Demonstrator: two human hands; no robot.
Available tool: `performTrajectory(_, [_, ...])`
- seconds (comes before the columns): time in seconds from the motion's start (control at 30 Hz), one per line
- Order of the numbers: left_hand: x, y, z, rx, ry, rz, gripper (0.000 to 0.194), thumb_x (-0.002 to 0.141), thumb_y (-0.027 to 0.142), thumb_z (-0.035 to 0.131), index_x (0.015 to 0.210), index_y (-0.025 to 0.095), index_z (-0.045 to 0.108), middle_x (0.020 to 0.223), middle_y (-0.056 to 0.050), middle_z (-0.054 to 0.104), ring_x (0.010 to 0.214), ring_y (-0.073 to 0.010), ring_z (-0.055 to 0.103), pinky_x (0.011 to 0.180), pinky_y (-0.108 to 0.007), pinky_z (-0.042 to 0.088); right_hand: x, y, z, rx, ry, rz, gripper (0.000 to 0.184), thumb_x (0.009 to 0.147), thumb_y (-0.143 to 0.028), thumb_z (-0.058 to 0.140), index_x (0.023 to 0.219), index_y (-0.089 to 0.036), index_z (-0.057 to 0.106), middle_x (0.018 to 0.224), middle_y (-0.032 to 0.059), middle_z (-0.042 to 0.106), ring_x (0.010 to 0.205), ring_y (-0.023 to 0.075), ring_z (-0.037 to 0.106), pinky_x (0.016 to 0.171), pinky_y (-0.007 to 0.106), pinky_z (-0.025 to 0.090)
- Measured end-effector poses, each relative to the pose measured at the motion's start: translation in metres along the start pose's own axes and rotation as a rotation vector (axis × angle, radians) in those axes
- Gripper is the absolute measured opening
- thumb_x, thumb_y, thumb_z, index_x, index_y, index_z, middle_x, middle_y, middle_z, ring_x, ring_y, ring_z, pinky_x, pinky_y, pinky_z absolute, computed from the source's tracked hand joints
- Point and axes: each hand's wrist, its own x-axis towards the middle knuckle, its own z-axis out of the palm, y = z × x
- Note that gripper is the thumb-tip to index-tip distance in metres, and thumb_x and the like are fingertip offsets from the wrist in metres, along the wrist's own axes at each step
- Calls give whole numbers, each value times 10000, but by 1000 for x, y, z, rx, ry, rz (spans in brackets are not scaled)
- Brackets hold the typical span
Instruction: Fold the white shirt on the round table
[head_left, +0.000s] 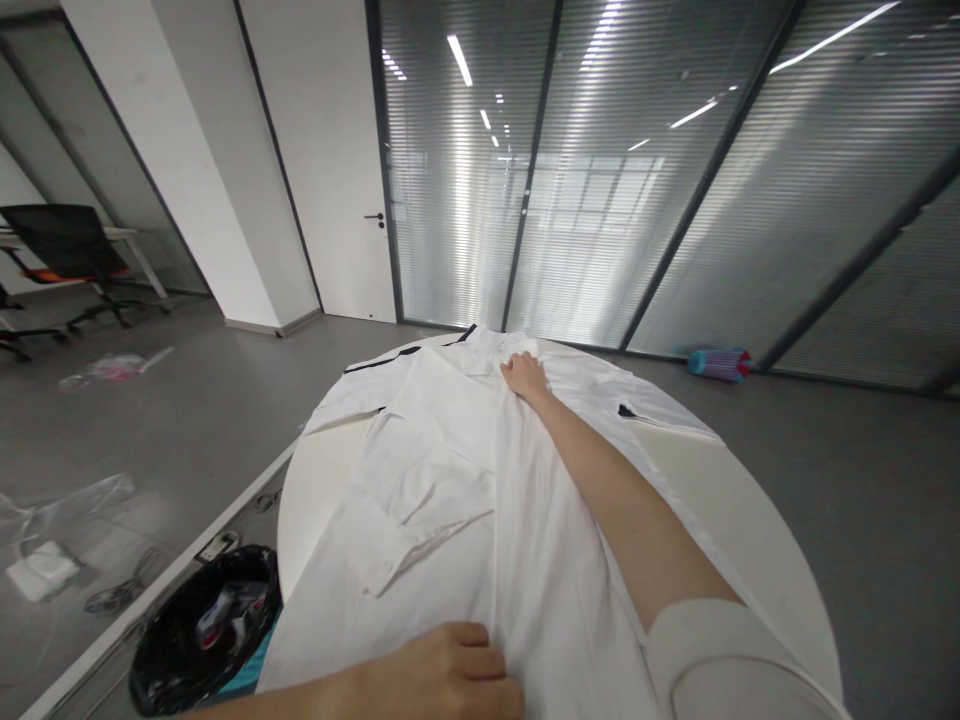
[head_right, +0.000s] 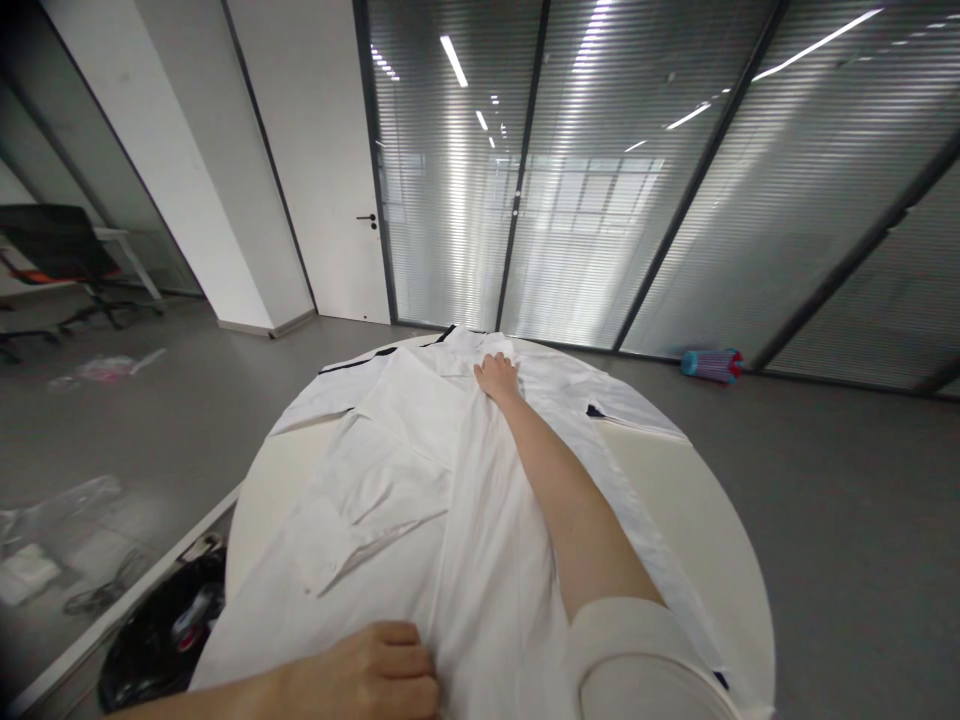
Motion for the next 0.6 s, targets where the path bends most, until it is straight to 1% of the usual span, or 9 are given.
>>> performTrajectory(0.07, [-2, 0, -3, 1, -25, 15, 264, 911, 252, 729, 758, 176, 527, 666, 60, 564, 607, -91, 512, 683, -241, 446, -1, 2, 5, -8, 42, -14, 583, 1025, -511, 308, 1491, -188, 445, 1589, 161, 350, 1475, 319, 281, 1179, 479, 223])
performTrajectory(0.13, [2, -1, -9, 20, -48, 33, 279, 898, 256, 745, 746, 174, 526, 658, 61, 563, 588, -89, 512, 668, -247, 438, -1, 4, 11, -10, 37, -27, 653, 1022, -562, 290, 1566, -203, 327, 1660, 140, 197, 1528, 321, 130, 1209, 500, 126])
performTrajectory(0.2, [13, -5, -19, 43, -75, 41, 272, 929, 296, 703, 752, 181, 531, 691, 47, 585, 590, -102, 527, 656, -269, 435, 0, 6, 18, -8, 11, -30, 700, 1019, -599, 255, 1595, -201, 264, 1683, 133, 106, 1542, 321, 50, 1218, 511, 73])
performTrajectory(0.27, [33, -12, -28, 51, -80, 27, 269, 968, 368, 628, 783, 189, 550, 757, 19, 616, 626, -130, 559, 657, -301, 446, 2, 7, 22, -8, -15, -30, 730, 1014, -628, 215, 1608, -204, 226, 1691, 127, 44, 1546, 318, 14, 1221, 519, 41])
performTrajectory(0.33, [58, -23, -32, 51, -67, 3, 240, 989, 381, 566, 867, 177, 593, 873, -31, 651, 775, -169, 623, 734, -325, 483, 4, 8, 24, -16, -37, -30, 749, 1008, -647, 178, 1616, -211, 195, 1692, 118, 2, 1547, 311, -7, 1221, 522, 29])
performTrajectory(0.4, [80, -34, -27, 54, -44, 24, 290, 994, 406, 537, 983, 132, 632, 1043, -106, 669, 1022, -218, 634, 889, -346, 495, 6, 9, 25, -28, -48, -29, 767, 1001, -660, 150, 1619, -208, 184, 1691, 111, -12, 1547, 311, -15, 1221, 528, 27])
performTrajectory(0.5, [94, -42, -6, 100, -3, 59, 622, 985, 574, 464, 1285, 44, 585, 1377, -195, 564, 1319, -301, 497, 1110, -427, 404, 9, 10, 24, -79, -14, -69, 800, 992, -670, 168, 1612, -168, 215, 1690, 105, -18, 1542, 322, -70, 1212, 551, -36])
performTrajectory(0.53, [94, -42, 1, 124, 4, 61, 710, 967, 624, 454, 1389, 57, 529, 1469, -188, 498, 1372, -328, 446, 1143, -471, 374, 11, 11, 23, -96, -6, -93, 818, 985, -677, 189, 1611, -151, 214, 1690, 102, -25, 1540, 318, -94, 1207, 553, -69])
performTrajectory(0.6, [89, -40, 15, 176, 10, 79, 691, 938, 625, 506, 1498, 222, 465, 1569, -105, 409, 1431, -378, 374, 1145, -567, 356, 17, 13, 23, -109, -27, -136, 861, 969, -703, 215, 1613, -133, 194, 1689, 101, -9, 1542, 300, -88, 1205, 551, -94])
